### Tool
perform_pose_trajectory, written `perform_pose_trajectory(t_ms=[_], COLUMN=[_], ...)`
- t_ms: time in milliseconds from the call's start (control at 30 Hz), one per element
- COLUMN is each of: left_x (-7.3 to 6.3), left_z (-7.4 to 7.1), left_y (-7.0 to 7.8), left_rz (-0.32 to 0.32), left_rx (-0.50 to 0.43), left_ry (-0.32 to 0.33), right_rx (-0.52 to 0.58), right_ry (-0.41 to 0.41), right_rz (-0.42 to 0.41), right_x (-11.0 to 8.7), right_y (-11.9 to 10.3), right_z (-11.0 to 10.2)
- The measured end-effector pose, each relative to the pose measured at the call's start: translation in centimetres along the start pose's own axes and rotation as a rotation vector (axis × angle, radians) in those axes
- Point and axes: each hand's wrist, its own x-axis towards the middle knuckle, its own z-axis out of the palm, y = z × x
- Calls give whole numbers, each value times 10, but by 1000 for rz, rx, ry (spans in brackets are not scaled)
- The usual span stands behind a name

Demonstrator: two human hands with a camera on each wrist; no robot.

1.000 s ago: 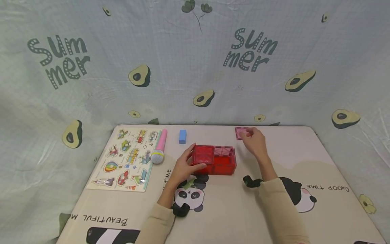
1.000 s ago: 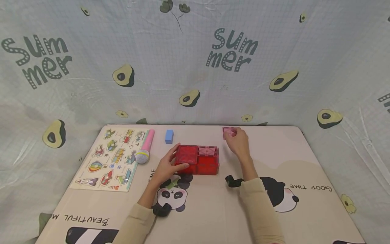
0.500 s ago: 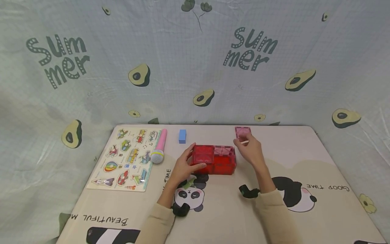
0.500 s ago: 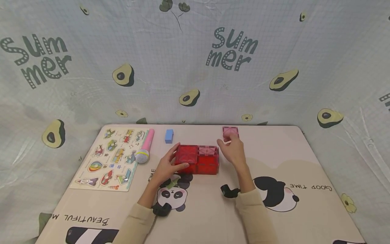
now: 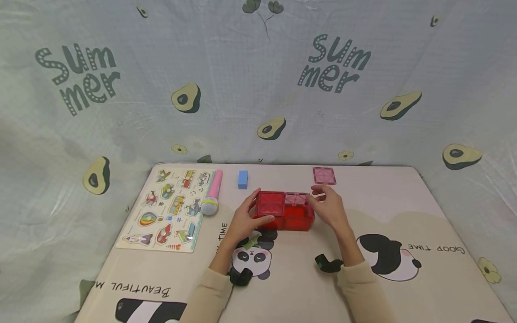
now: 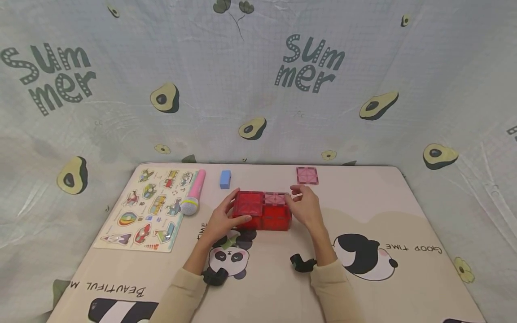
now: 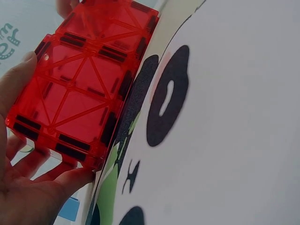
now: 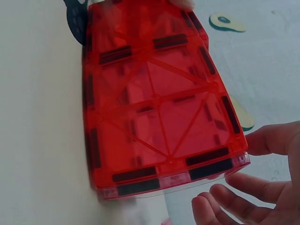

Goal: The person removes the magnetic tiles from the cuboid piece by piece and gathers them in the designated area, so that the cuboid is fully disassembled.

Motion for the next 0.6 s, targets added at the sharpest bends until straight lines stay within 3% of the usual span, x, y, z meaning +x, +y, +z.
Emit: perform_pose_trajectory(t_ms=[233,600], left_x=[0,-1], left_z=[1,-1], left_y=[0,1], left_rz=[-2,6], left_rx=[2,2], left_ry=[-3,-3], right_rx=[-23,-47], right_ry=[-30,-128], right_rz=[-30,7], right_x=[-2,-1], right_y=[5,7], right_z=[4,0])
